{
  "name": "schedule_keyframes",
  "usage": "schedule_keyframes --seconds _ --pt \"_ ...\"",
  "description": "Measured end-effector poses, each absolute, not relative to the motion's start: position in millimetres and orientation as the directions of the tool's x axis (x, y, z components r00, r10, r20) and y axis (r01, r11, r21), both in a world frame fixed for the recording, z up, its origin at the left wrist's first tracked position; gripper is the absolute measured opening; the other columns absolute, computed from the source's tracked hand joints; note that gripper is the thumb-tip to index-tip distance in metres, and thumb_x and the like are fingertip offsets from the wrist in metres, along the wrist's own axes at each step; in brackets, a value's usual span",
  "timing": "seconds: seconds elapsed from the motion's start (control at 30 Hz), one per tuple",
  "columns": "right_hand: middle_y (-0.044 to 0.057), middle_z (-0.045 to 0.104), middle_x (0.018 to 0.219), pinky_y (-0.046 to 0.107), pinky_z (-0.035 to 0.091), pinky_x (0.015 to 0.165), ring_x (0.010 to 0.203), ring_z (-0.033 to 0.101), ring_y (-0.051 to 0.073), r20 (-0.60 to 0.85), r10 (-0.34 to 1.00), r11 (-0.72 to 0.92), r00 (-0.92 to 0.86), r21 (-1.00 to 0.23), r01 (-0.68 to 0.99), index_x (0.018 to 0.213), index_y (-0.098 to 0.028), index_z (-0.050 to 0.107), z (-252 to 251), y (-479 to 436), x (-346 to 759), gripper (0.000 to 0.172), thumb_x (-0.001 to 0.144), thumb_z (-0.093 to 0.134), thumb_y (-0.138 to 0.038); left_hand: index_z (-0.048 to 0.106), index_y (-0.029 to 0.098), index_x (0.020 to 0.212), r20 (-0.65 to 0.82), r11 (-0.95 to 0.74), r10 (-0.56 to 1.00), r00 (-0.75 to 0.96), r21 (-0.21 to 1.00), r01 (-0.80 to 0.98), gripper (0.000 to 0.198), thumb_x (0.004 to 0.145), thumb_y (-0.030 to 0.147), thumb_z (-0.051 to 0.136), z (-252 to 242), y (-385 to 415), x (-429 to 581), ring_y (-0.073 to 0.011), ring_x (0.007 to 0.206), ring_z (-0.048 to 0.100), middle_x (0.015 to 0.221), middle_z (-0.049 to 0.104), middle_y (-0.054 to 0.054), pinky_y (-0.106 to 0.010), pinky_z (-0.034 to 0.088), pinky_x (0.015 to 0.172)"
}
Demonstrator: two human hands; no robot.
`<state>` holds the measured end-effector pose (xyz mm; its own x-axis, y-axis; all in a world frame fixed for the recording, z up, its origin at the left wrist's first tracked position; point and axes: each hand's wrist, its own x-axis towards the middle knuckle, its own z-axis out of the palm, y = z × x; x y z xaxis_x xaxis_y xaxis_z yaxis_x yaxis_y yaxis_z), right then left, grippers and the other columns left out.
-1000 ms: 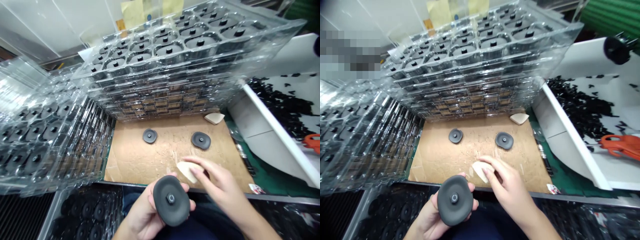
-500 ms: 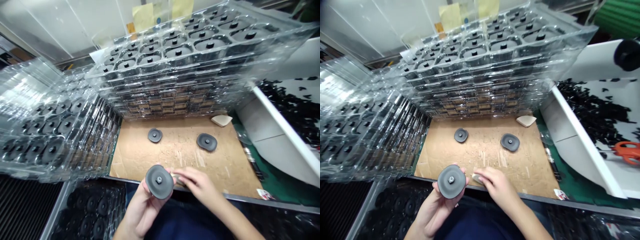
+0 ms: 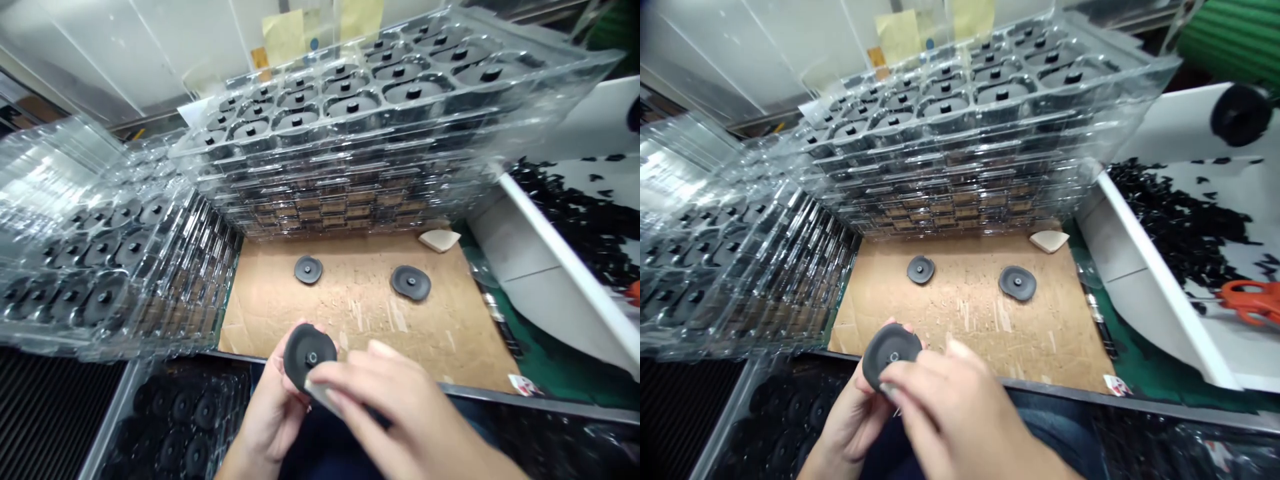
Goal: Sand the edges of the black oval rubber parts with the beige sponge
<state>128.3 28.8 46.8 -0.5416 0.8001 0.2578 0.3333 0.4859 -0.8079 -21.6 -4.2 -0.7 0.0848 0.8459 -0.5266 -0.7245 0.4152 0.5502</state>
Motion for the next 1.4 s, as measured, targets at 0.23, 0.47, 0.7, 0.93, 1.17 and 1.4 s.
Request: schedule_keyframes --seconds 0.23,0.47,0.7,0.93,1.17,1.4 --pt "0.002 0.069 0.089 0.024 0.048 0.062 0.079 0.063 0.018 -0.028 0.983 0.047 -0.179 -0.914 0.402 0.093 -0.027 0.066 13.2 21.7 159.6 0.02 0.084 0.049 -0.031 0.062 0.025 0.106 -0.458 0.385 0.88 0.129 0.527 -0.757 0.058 0.052 0.031 0.079 1.4 -0.8 -20.3 -0.0206 0.097 0.061 0.11 0.064 -0.006 -0.025 0.047 0.082" --pt "0.003 0.07 0.089 0.026 0.052 0.063 0.073 0.065 0.018 -0.201 0.975 -0.144 -0.096 -0.897 0.418 0.091 -0.023 0.068 -30.2 22.1 162.0 0.027 0.08 0.049 -0.038 0.061 0.025 0.108 -0.43 0.42 0.87 0.24 0.395 -0.817 0.055 0.056 0.035 0.075 3.8 -4.0 -19.8 -0.0245 0.101 0.06 0.111 0.064 -0.006 -0.028 0.048 0.084" --pt "0.006 0.067 0.095 0.033 0.051 0.073 0.082 0.062 0.021 -0.119 0.964 -0.002 -0.24 -0.899 0.438 0.098 -0.021 0.066 -60.3 60.1 134.8 0.031 0.081 0.045 -0.036 0.063 0.026 0.106 -0.298 0.423 0.889 0.347 0.247 -0.872 0.043 0.067 0.044 0.064 5.8 -5.3 -17.7 -0.024 0.103 0.059 0.107 0.067 -0.005 -0.035 0.044 0.092" --pt "0.011 0.051 0.115 0.04 0.046 0.082 0.095 0.056 0.023 -0.048 0.972 0.07 -0.23 -0.876 0.477 0.112 -0.02 0.057 -63.4 41.5 131.0 0.033 0.084 0.045 -0.032 0.033 0.042 0.129 -0.135 0.133 0.99 0.038 0.818 -0.56 0.064 0.072 0.04 0.061 -0.7 -13.7 -27.5 -0.0245 0.1 0.058 0.117 0.057 -0.002 -0.041 0.043 0.089" --pt "0.004 0.064 0.082 0.026 0.05 0.058 0.064 0.06 0.016 -0.104 0.971 0.012 -0.216 -0.879 0.476 0.1 -0.021 0.063 -52.2 8.3 156.7 0.023 0.084 0.049 -0.027 -0.003 0.029 0.137 0.117 -0.135 0.988 0.102 0.972 0.193 0.101 0.067 0.003 0.065 -8.1 -8.4 -31.4 -0.0244 0.113 0.048 0.119 0.054 -0.011 -0.042 0.03 0.1" --pt "0.004 0.065 0.084 0.025 0.048 0.062 0.072 0.06 0.017 -0.14 0.99 -0.132 -0.008 -0.955 0.266 0.091 -0.022 0.066 -20.9 -1.6 150.9 0.019 0.078 0.059 -0.034 -0.004 0.03 0.137 0.173 -0.209 0.974 0.15 0.938 0.278 0.104 0.065 0.007 0.068 -6.2 -11.2 -34.4 -0.0238 0.109 0.051 0.116 0.055 -0.01 -0.04 0.032 0.097"
